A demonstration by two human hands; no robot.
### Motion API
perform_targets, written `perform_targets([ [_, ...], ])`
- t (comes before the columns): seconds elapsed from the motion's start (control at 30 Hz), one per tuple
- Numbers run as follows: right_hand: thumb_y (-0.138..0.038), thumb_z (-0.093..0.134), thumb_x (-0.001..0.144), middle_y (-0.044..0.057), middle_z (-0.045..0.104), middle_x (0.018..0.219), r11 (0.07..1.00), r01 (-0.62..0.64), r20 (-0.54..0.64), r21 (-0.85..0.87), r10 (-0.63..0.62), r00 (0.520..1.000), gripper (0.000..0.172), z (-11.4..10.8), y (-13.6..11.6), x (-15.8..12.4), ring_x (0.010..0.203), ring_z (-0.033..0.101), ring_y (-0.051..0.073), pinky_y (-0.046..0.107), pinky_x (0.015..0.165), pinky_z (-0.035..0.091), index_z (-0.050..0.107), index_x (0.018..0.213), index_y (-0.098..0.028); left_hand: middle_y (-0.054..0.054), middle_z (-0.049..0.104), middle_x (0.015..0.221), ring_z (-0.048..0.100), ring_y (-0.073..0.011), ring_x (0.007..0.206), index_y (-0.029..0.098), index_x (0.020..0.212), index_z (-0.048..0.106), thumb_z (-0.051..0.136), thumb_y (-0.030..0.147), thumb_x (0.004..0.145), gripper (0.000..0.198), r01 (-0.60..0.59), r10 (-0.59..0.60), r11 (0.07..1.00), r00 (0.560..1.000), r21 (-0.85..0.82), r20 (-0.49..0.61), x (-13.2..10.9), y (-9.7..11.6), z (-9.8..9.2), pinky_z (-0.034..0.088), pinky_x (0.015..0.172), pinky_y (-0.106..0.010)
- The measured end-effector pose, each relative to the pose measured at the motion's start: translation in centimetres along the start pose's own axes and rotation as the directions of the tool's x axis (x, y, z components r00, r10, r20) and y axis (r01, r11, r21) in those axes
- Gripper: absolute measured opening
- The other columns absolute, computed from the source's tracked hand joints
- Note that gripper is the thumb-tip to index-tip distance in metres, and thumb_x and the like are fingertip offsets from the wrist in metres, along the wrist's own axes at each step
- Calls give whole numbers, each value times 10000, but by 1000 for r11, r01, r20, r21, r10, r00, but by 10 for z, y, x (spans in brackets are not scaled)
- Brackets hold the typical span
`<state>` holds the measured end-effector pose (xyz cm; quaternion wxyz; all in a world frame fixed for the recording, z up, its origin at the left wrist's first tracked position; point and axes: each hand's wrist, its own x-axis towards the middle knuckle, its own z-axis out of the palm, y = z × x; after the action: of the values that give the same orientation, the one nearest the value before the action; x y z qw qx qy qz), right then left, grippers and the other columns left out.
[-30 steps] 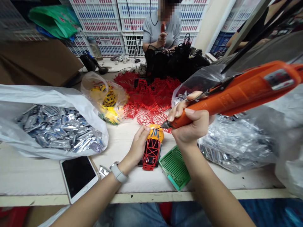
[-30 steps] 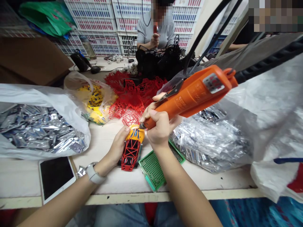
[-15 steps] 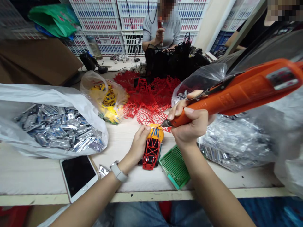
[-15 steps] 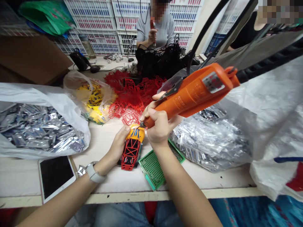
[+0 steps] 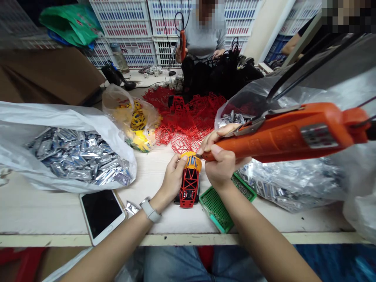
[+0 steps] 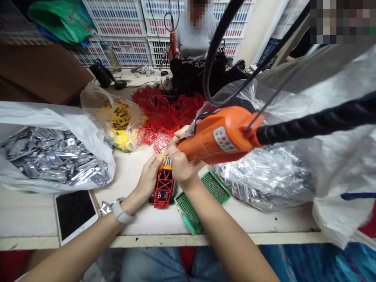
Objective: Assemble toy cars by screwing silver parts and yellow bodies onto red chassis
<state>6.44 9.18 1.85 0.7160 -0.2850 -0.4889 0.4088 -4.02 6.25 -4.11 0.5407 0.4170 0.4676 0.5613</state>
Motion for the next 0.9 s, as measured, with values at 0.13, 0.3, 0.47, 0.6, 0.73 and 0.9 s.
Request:
perform_targets([
  [0.13,-236,612,739,-64,477,606,975,142,-92,171,-128,988,206,2,-12,7,448,487,139,285,450,408,526,918,-289,43,505,686,471,-140,628,225,757,508,697,665,803,481,19,-19,1000,999,8,28,1,-2,-1,425,597,-271],
  [0.3,-165,594,686,-58,514,551,980,105,-109,170,-87,990,208,-15,-43,4,405,480,131,261,399,388,607,873,-253,26,542,724,485,-149,649,222,787,530,655,678,830,475,17,-17,999,1000,29,1,3,-5,-1,438,607,-277],
  [0.47,-163,605,662,-59,527,531,994,-17,-44,111,22,999,216,-46,-47,-27,374,494,130,249,362,387,648,864,-226,33,520,708,476,-153,643,224,799,535,624,655,867,445,16,-14,997,999,76,-33,3,-8,-1,431,618,-284],
  [0.6,-171,624,667,-71,526,512,991,-78,-31,111,82,996,203,-54,-39,-44,369,502,128,229,368,395,625,862,-226,27,534,698,507,-163,651,224,785,535,613,644,869,435,20,-18,998,999,65,-35,4,-7,0,446,623,-290],
  [0.73,-176,648,666,-68,543,507,983,-98,-1,158,100,995,194,-50,-36,-48,362,498,126,218,353,390,625,853,-225,16,558,719,519,-167,676,217,779,550,609,616,870,414,25,-22,997,999,79,-41,5,-6,0,456,635,-289],
  [0.9,-184,677,701,-72,541,514,980,-110,40,166,104,994,174,-47,-34,-51,365,503,122,213,365,397,645,865,-227,19,552,713,508,-166,672,225,762,539,585,573,896,376,3,1,996,999,93,-43,4,-5,1,448,642,-286],
])
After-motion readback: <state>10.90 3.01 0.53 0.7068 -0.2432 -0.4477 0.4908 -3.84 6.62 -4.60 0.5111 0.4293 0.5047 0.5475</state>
